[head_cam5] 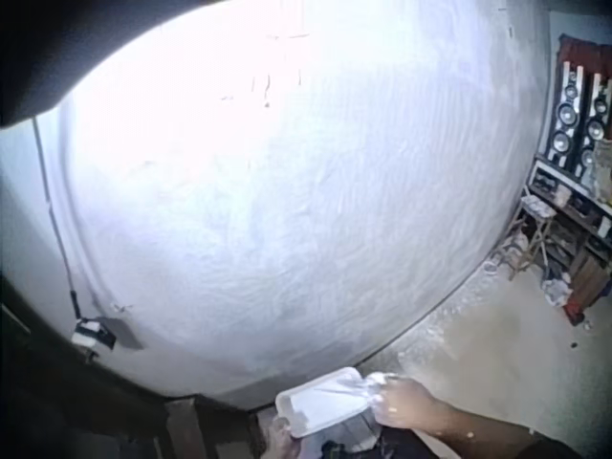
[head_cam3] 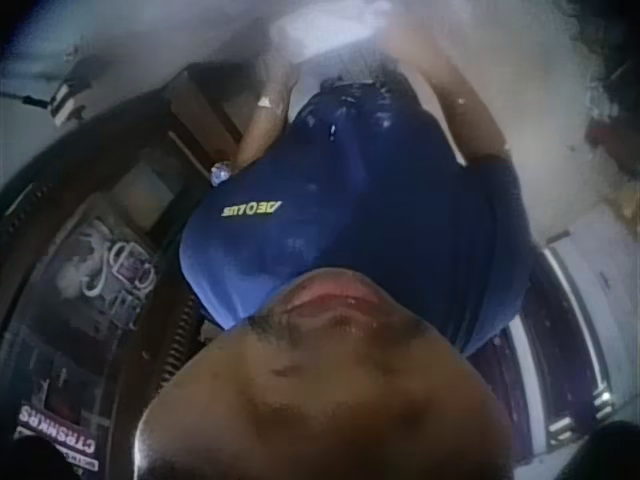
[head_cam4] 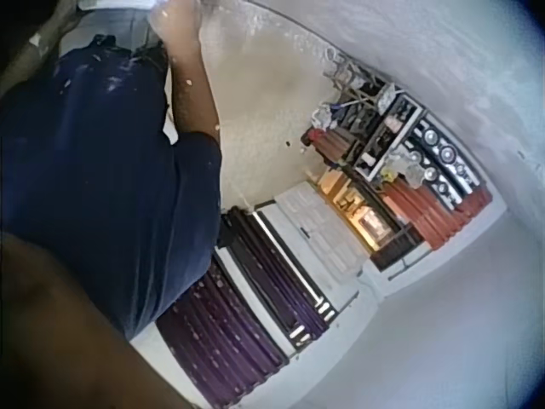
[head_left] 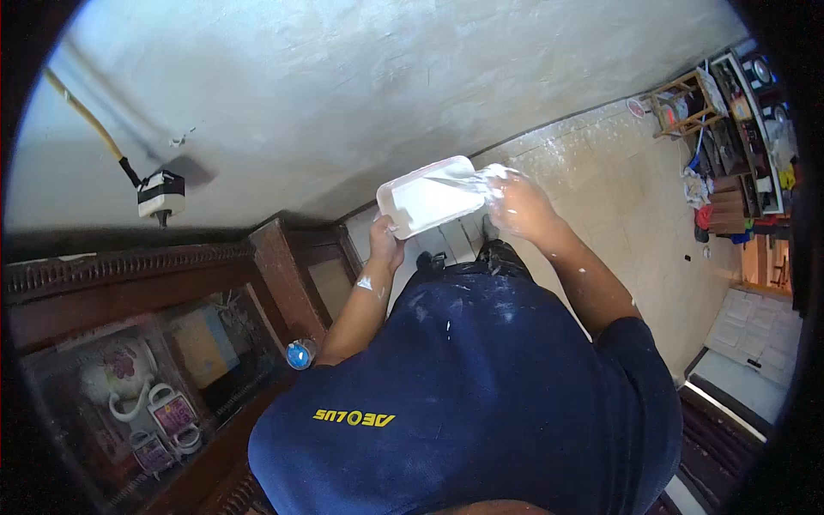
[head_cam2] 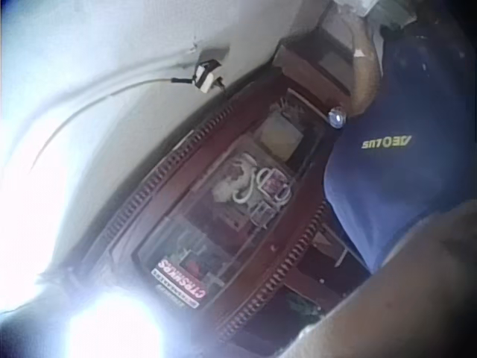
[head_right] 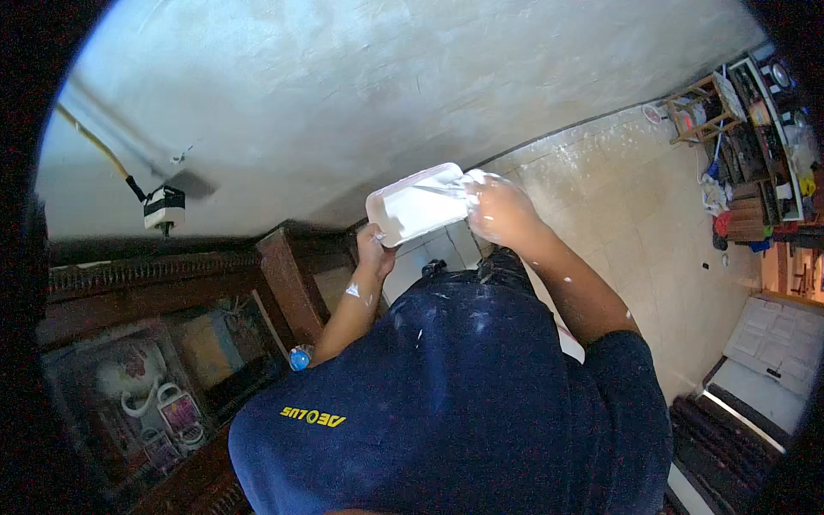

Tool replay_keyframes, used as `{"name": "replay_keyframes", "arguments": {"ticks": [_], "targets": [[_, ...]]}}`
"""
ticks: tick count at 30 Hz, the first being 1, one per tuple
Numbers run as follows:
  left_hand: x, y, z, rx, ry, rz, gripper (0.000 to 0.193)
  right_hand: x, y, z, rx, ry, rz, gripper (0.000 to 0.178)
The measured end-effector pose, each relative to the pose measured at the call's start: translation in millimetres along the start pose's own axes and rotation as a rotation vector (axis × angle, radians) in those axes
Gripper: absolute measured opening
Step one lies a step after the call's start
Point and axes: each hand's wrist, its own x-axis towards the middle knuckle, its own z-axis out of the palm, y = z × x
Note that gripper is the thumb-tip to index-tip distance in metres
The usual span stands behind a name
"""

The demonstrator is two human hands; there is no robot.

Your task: The person applies joint compound from a plastic tub onto a wall, then smooths it with a putty knife.

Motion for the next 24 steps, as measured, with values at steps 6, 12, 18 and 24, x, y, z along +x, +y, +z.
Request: {"name": "replay_keyframes", "arguments": {"ticks": [6,12,18,24], "targets": [[-14.9,-1.2,9.6,0.069,-0.121,-0.042,0.044,25.9,-35.4,23.5,-0.154,-0.385,-0.05,0.025],[-17.5,-25.6,-10.2,0.045,-0.067,-0.081,0.046,32.5,-35.8,12.1,-0.039,-0.548,-0.107,0.024],[-29.0,-29.0,17.3,0.053,0.048,-0.089,0.047,23.1,-19.1,29.8,-0.146,-0.5,-0.147,0.023],[-16.7,-48.3,28.3,0.048,0.038,-0.052,0.045,37.1,38.1,15.6,-0.038,-0.423,-0.173,0.021]]}}
